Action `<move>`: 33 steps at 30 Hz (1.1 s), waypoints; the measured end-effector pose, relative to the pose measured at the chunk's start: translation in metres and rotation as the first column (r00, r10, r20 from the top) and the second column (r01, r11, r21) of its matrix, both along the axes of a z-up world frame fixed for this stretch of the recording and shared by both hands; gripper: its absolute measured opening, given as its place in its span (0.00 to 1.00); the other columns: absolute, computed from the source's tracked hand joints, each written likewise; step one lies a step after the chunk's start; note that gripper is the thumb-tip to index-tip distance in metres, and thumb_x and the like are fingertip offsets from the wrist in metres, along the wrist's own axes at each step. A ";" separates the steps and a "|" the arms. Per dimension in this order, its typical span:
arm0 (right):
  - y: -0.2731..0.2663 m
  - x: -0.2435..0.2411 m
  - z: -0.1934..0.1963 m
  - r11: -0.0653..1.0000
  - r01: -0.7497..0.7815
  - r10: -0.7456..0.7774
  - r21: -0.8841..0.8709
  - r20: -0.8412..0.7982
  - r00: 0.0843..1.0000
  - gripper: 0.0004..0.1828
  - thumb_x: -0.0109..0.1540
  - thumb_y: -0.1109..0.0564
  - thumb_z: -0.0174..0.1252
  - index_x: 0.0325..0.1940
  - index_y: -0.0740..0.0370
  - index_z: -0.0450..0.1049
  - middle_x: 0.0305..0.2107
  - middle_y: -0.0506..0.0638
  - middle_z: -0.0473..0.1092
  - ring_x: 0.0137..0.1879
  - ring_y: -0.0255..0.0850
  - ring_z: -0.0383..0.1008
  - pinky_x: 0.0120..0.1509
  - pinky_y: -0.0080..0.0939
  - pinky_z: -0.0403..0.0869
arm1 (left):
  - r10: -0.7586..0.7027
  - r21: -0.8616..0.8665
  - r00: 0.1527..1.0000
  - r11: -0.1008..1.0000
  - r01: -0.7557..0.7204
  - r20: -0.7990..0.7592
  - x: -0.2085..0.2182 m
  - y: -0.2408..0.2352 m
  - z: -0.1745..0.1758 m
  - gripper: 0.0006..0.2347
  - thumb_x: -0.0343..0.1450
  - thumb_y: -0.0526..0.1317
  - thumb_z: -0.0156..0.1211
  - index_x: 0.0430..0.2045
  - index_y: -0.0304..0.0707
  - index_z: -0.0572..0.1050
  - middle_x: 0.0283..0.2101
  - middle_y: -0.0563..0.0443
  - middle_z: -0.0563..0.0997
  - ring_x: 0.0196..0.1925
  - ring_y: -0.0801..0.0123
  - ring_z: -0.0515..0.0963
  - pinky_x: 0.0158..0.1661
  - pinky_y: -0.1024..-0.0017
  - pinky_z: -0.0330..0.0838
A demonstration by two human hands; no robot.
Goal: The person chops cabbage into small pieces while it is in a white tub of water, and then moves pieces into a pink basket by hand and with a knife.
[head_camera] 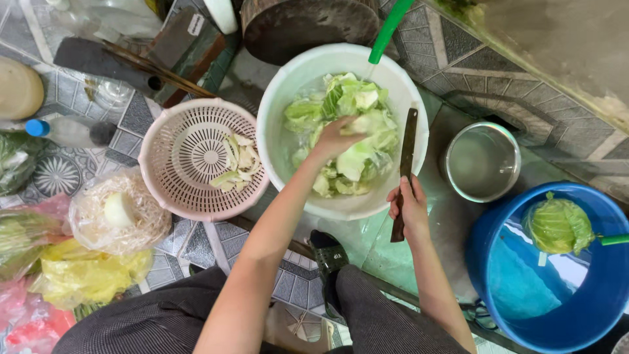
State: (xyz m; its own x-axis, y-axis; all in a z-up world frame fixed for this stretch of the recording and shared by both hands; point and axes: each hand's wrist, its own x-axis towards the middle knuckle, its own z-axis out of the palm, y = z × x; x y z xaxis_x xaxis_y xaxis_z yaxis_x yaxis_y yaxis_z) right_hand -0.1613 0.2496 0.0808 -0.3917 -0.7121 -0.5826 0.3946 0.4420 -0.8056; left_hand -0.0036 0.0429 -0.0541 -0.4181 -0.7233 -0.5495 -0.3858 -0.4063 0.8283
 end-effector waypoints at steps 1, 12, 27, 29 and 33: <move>0.002 -0.001 -0.001 1.000 -0.004 0.004 0.004 0.000 1.000 0.16 0.74 0.50 0.47 0.59 0.63 0.63 0.24 0.51 0.68 0.19 0.32 0.59 0.22 0.35 0.61 | -0.040 -0.044 0.998 0.998 0.038 -0.051 -0.007 -0.002 0.006 0.36 0.65 0.52 0.68 0.69 0.48 0.63 0.67 0.39 0.69 0.62 0.53 0.75 0.56 0.61 0.71; 0.000 0.001 0.009 0.999 0.000 0.001 0.032 -0.018 1.000 0.12 0.73 0.51 0.48 0.56 0.60 0.65 0.23 0.50 0.67 0.19 0.31 0.59 0.21 0.34 0.59 | -0.249 -0.201 0.683 0.838 0.508 0.687 0.035 0.023 0.048 0.49 0.58 0.58 0.75 0.75 0.70 0.49 0.80 0.40 0.39 0.78 0.29 0.37 0.58 0.19 0.50; -0.001 0.001 0.013 0.999 -0.019 0.019 0.027 0.009 1.000 0.17 0.71 0.51 0.50 0.62 0.60 0.65 0.24 0.49 0.68 0.19 0.30 0.59 0.22 0.33 0.60 | -0.330 0.279 0.884 0.929 0.242 0.332 0.053 -0.056 0.101 0.42 0.66 0.78 0.36 0.60 0.45 0.76 0.58 0.47 0.79 0.53 0.56 0.83 0.41 0.58 0.83; -0.002 0.006 0.015 0.999 -0.029 0.029 0.035 0.009 1.000 0.17 0.71 0.52 0.50 0.62 0.59 0.65 0.23 0.49 0.68 0.19 0.30 0.59 0.21 0.34 0.60 | -0.310 0.278 0.932 0.927 0.252 0.189 0.055 -0.056 0.131 0.41 0.63 0.77 0.37 0.65 0.54 0.65 0.59 0.49 0.79 0.54 0.54 0.84 0.39 0.59 0.83; -0.002 0.005 0.016 0.999 -0.040 0.040 0.007 0.008 0.999 0.17 0.71 0.52 0.51 0.62 0.59 0.65 0.23 0.49 0.68 0.19 0.30 0.58 0.22 0.34 0.59 | -0.234 0.170 0.970 0.960 0.221 0.059 0.043 -0.060 0.141 0.44 0.63 0.75 0.41 0.71 0.51 0.54 0.65 0.46 0.71 0.64 0.58 0.75 0.37 0.59 0.85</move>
